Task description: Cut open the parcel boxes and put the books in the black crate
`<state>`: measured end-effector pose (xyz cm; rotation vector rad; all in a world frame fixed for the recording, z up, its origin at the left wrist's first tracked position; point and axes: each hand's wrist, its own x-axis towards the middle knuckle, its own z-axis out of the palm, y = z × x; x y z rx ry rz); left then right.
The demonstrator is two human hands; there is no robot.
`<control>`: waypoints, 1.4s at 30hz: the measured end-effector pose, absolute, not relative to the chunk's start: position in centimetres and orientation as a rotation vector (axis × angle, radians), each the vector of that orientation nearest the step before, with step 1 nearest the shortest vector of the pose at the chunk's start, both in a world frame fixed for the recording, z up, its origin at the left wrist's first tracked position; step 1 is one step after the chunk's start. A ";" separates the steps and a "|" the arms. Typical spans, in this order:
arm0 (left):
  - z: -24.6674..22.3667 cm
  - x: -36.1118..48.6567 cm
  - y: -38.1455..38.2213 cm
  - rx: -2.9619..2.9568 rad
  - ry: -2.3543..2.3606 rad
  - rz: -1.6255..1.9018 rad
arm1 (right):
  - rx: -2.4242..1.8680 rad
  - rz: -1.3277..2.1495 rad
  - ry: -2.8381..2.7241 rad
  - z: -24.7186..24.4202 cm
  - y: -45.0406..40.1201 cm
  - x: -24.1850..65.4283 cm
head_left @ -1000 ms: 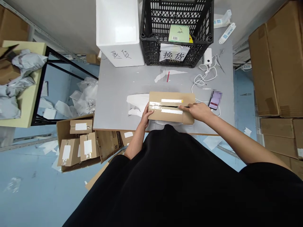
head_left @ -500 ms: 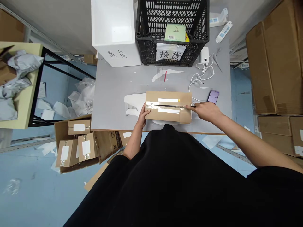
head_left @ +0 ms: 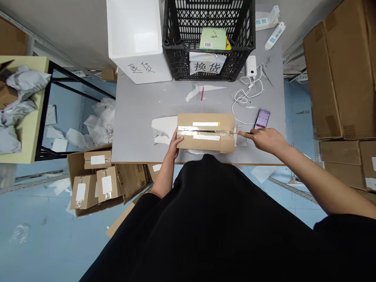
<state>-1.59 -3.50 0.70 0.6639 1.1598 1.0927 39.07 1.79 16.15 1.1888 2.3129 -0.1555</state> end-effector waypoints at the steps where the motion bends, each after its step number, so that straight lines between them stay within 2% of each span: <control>1: 0.7 -1.6 -3.5 0.661 1.162 1.094 | 1.198 -0.167 2.302 16.1 1.7 39.3; 9: 0.7 -1.6 -3.4 0.687 1.163 1.079 | 1.303 -0.235 2.292 15.6 0.9 40.6; 13: 1.2 -1.8 -3.3 0.718 1.204 1.059 | 1.465 -0.402 2.350 14.6 0.1 41.8; 16: 1.6 -2.1 -3.2 0.771 1.330 1.021 | 1.788 -0.819 2.348 13.0 -0.6 42.9; 21: 3.3 -1.4 -3.3 1.077 1.689 1.012 | 2.204 -1.936 1.958 9.5 -1.2 42.8; 25: 5.6 1.3 -3.6 1.552 1.754 0.955 | 2.211 -2.325 1.744 8.1 -0.9 41.4; 32: 6.0 8.1 -3.1 1.884 1.511 0.714 | 2.175 -2.438 1.672 8.1 -0.2 41.0; 42: 5.9 13.0 -1.5 2.125 1.241 0.523 | 2.002 -2.361 1.780 8.1 0.4 41.8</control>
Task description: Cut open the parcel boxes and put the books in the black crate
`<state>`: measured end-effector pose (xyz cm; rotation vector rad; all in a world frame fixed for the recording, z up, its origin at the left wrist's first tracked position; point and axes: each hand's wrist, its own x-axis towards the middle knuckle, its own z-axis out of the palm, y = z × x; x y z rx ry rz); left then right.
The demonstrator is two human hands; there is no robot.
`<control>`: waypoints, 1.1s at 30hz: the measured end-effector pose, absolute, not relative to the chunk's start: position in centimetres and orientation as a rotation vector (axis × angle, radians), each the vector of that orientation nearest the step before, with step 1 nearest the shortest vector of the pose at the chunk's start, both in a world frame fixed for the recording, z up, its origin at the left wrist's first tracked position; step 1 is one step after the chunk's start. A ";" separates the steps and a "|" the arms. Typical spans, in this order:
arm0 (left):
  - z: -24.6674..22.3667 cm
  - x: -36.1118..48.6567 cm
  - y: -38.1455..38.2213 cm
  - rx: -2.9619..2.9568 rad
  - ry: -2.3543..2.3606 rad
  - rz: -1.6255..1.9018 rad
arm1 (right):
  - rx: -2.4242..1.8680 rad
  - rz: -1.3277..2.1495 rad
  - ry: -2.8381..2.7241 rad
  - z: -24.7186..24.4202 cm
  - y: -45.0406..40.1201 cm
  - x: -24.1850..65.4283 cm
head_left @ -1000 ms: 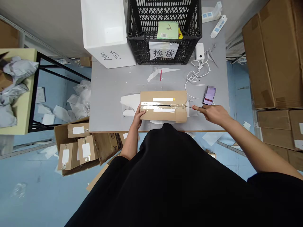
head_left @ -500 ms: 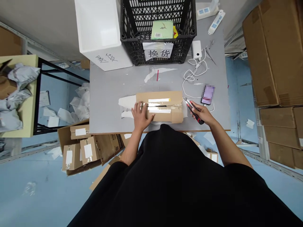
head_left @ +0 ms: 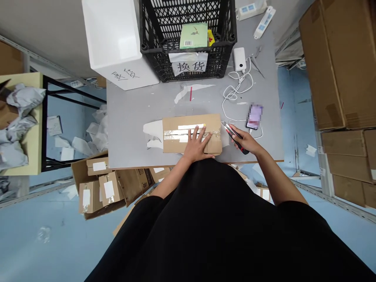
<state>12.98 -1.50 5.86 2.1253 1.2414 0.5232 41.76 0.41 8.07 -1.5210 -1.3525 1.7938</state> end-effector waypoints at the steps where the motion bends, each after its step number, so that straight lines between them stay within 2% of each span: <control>1: 5.8 13.0 -1.5 2.124 1.244 0.513 | -1.526 1.795 -1.355 8.1 0.4 41.8; 12: 6.0 13.3 -1.6 1.990 1.258 0.575 | -1.513 1.686 -1.268 7.4 -0.6 40.9; 33: 5.7 13.3 -1.5 2.019 1.275 0.537 | -1.385 1.862 -1.199 6.4 -1.7 40.9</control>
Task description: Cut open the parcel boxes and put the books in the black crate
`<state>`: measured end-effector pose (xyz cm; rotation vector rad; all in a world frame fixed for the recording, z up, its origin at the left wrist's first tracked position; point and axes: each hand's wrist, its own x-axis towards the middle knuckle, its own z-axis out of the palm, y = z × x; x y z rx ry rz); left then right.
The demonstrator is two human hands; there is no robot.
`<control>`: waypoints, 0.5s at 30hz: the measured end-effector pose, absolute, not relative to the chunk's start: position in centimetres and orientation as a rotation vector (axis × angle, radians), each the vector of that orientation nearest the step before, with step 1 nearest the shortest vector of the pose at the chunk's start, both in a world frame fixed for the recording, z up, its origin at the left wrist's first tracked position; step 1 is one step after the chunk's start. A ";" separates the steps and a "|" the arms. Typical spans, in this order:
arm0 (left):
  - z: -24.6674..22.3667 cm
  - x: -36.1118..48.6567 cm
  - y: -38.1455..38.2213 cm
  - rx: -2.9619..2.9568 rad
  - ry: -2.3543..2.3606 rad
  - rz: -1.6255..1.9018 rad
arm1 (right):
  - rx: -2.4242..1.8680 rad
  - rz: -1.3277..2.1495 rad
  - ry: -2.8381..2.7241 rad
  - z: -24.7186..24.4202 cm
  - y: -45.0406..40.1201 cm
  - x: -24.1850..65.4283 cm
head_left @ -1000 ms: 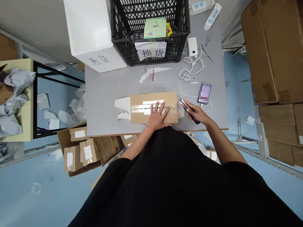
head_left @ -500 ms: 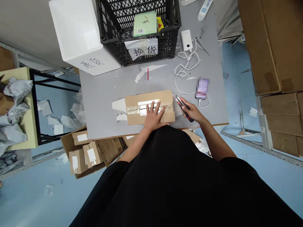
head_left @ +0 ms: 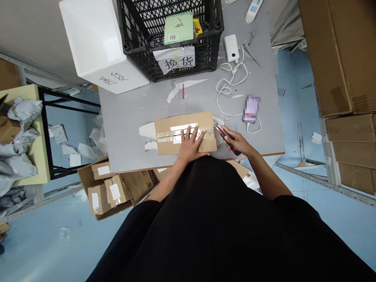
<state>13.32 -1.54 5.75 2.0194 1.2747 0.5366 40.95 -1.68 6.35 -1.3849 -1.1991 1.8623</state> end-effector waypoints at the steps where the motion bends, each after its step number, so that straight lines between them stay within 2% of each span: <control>1: 5.7 13.3 -1.5 2.025 1.275 0.537 | -1.385 1.866 -1.199 6.4 -1.7 40.9; 11: 5.6 13.4 -1.6 2.023 1.298 0.549 | -1.437 1.915 -1.306 8.2 -1.3 41.6; 15: 5.5 13.4 -1.5 2.206 1.352 0.414 | -1.431 1.942 -1.396 8.6 -1.3 42.1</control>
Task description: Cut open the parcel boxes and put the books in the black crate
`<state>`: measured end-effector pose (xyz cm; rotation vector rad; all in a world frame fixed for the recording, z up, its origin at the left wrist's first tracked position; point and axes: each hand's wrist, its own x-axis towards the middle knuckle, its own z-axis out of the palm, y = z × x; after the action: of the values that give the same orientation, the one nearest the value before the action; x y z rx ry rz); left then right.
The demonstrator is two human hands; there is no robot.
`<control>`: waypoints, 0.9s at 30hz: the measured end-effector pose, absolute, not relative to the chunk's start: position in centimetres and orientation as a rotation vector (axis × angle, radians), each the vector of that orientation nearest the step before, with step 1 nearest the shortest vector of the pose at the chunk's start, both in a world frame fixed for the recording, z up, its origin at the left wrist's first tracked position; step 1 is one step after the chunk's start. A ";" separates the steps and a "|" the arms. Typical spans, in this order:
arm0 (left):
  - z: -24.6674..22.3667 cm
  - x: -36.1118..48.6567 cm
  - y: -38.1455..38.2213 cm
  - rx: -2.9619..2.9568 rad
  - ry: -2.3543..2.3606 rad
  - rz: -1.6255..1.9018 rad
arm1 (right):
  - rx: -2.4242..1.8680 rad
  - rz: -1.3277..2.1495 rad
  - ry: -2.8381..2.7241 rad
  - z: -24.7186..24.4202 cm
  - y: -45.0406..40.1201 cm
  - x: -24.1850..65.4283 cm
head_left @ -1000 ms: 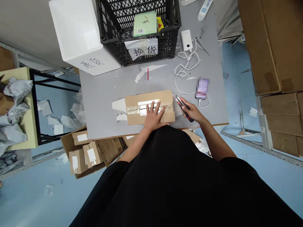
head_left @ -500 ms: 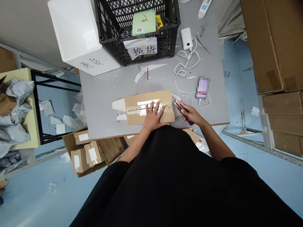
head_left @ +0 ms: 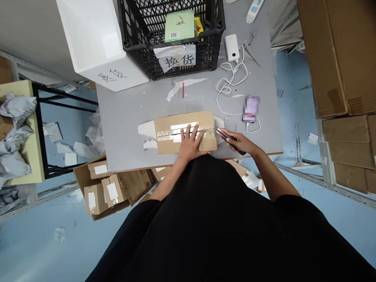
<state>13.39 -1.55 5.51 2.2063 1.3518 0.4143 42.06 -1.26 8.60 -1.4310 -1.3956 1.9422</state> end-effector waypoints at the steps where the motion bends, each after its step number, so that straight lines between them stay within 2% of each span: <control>1: 5.5 13.4 -1.6 2.259 1.371 0.354 | -1.433 1.944 -1.415 8.6 -1.3 42.2; 8: 5.7 13.4 -1.7 2.468 1.442 0.145 | -1.442 1.961 -1.526 8.0 -1.2 43.2; 16: 5.4 13.3 -1.6 2.504 1.391 0.228 | -1.493 1.798 -1.632 8.0 -1.0 42.8; 27: 5.1 13.4 -2.1 2.379 1.538 0.374 | -1.500 1.855 -1.599 8.4 -1.2 42.9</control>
<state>13.43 -2.06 5.11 2.3793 1.5375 0.3739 42.86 -1.16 8.40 -1.5004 -1.5985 1.8549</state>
